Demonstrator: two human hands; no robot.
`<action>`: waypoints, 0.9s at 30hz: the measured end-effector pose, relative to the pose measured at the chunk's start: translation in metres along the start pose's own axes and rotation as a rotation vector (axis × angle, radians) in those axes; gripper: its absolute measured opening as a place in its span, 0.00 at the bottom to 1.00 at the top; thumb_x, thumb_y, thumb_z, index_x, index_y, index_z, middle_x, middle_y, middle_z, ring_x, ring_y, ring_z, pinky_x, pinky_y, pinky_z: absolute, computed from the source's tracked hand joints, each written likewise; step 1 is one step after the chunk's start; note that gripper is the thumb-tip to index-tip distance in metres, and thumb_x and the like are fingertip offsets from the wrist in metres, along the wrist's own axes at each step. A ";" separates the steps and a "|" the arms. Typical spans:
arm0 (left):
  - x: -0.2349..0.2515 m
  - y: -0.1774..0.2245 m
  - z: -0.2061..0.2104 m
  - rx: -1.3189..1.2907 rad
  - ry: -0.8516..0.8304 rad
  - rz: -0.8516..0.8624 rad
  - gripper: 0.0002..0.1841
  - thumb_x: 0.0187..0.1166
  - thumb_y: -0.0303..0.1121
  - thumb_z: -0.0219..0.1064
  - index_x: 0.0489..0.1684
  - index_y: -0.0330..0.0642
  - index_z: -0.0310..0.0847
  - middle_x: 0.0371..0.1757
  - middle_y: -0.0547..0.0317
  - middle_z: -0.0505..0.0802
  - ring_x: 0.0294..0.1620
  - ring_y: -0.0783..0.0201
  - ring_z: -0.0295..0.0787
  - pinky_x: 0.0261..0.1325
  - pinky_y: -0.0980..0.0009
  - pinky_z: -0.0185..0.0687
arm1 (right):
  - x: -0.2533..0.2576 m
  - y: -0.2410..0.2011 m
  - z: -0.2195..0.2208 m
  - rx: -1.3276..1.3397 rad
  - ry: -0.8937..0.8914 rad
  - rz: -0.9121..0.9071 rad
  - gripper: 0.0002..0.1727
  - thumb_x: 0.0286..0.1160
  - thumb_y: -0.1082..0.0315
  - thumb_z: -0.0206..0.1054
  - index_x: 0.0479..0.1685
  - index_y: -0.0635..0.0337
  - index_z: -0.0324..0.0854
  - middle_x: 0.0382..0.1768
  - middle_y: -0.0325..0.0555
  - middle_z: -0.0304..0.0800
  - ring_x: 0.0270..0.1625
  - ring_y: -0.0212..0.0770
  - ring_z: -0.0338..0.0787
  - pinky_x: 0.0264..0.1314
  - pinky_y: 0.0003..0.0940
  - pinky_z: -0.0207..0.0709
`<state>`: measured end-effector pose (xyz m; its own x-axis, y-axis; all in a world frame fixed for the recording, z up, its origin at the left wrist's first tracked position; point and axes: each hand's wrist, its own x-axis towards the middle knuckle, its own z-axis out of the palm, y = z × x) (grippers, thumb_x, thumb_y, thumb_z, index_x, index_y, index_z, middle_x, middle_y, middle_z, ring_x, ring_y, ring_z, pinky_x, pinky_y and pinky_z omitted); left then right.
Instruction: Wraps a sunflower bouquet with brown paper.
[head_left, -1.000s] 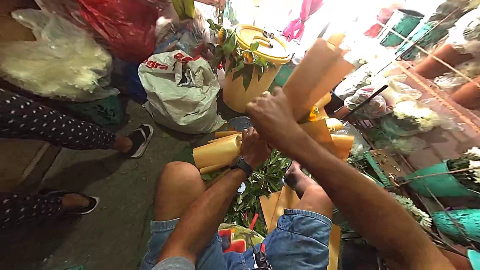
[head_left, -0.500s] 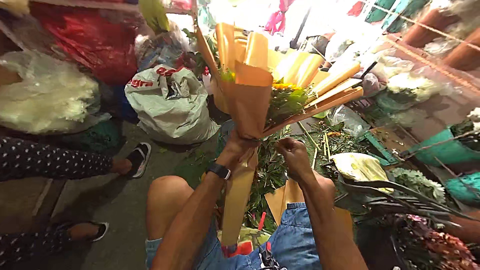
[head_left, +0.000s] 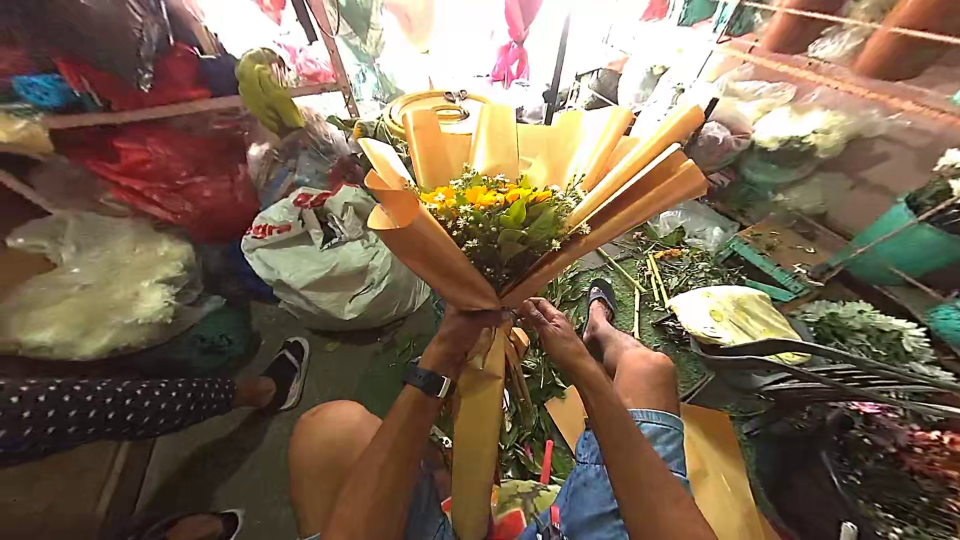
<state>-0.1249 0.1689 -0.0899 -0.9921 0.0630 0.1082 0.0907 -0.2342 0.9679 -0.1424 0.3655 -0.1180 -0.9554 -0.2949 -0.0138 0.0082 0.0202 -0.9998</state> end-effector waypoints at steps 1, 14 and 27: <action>0.000 0.000 -0.001 0.042 0.024 -0.017 0.20 0.59 0.20 0.80 0.51 0.32 0.84 0.44 0.53 0.95 0.49 0.62 0.92 0.59 0.61 0.89 | -0.003 -0.001 -0.001 -0.027 -0.018 -0.037 0.19 0.90 0.58 0.58 0.62 0.64 0.83 0.48 0.44 0.93 0.53 0.34 0.91 0.63 0.34 0.84; 0.003 -0.001 0.002 0.013 0.021 0.027 0.18 0.59 0.18 0.79 0.49 0.33 0.85 0.43 0.53 0.95 0.47 0.63 0.92 0.58 0.62 0.89 | 0.003 0.011 0.007 -0.865 0.387 -0.884 0.10 0.84 0.57 0.67 0.49 0.49 0.91 0.55 0.42 0.94 0.68 0.44 0.88 0.79 0.45 0.74; 0.000 0.004 -0.004 0.002 -0.001 -0.030 0.17 0.60 0.18 0.78 0.47 0.36 0.86 0.41 0.58 0.95 0.45 0.66 0.92 0.56 0.66 0.89 | 0.012 0.002 -0.018 -0.771 0.111 -0.912 0.11 0.82 0.54 0.70 0.53 0.43 0.93 0.49 0.30 0.96 0.63 0.31 0.89 0.90 0.53 0.55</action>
<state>-0.1251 0.1645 -0.0865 -0.9943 0.0710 0.0790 0.0607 -0.2303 0.9712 -0.1594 0.3796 -0.1194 -0.5380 -0.4148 0.7339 -0.8276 0.4251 -0.3665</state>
